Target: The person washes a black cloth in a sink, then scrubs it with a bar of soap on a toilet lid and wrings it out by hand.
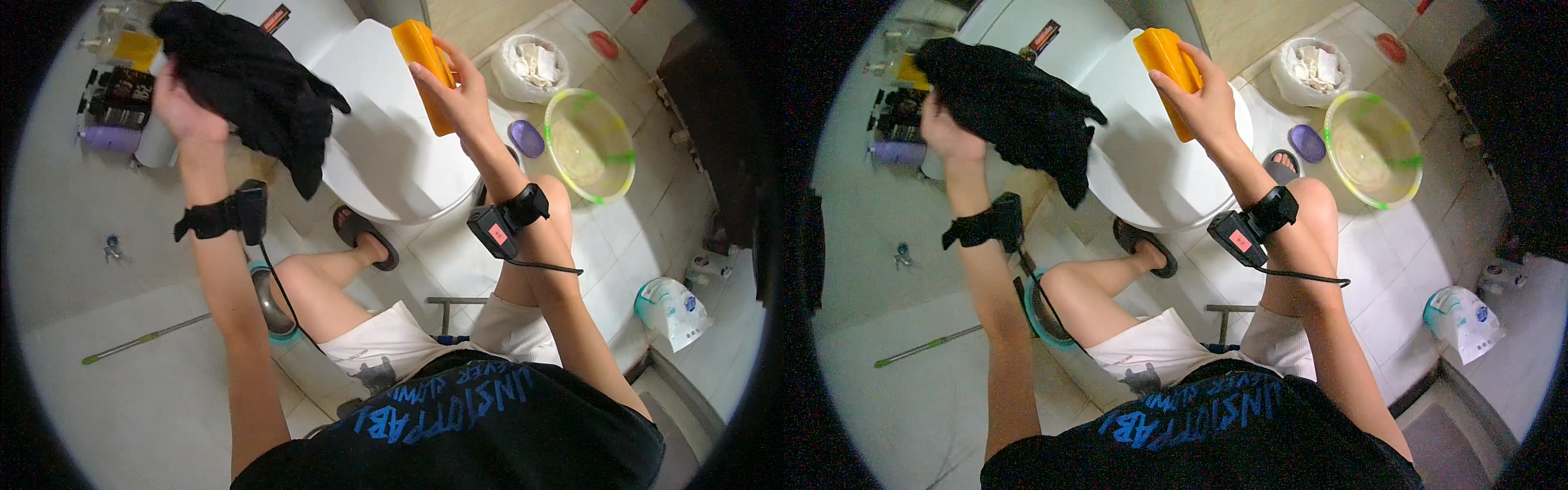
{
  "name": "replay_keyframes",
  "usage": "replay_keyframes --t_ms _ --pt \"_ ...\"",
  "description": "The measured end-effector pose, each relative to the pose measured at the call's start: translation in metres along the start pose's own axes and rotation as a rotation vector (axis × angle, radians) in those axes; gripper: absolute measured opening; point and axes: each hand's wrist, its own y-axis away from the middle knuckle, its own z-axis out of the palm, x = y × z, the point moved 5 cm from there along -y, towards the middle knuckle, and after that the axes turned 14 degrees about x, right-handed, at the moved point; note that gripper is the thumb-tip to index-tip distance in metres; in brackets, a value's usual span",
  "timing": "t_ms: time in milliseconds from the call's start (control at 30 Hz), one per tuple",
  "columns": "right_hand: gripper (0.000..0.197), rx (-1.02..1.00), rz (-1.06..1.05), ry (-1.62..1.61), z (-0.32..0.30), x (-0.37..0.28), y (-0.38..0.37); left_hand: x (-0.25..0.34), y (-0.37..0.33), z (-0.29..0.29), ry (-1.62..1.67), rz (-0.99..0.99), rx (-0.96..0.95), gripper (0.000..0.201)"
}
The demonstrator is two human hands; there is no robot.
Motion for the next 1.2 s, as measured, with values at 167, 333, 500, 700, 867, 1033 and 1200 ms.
replay_keyframes --t_ms 167,333,500,700,867,1033,1200 --pt "0.061 0.029 -0.002 -0.069 -0.019 -0.013 -0.009 -0.003 0.024 -0.013 -0.160 0.095 -0.209 0.043" --pt "0.060 0.074 0.011 -0.004 -0.027 0.004 -0.015 -0.108 0.059 -0.073 -1.076 0.455 -0.704 0.027" --pt "0.060 0.066 -0.058 0.072 -0.023 0.011 -0.014 -0.161 0.089 -0.099 -1.341 0.569 -0.900 0.021" --pt "0.061 -0.033 -0.178 0.278 0.002 0.030 0.002 -0.185 0.069 -0.095 -1.156 0.277 -0.646 0.023" --pt "0.060 -0.188 -0.229 0.475 0.037 0.026 0.029 -0.177 0.055 -0.092 -1.131 0.127 -0.733 0.029" --pt "0.060 -0.271 -0.184 0.530 0.042 0.037 0.034 -0.182 0.077 -0.071 -1.440 0.432 -0.953 0.052" --pt "0.059 -0.310 -0.222 0.601 0.049 0.036 0.038 -0.208 0.108 -0.064 -1.619 0.654 -0.906 0.032"
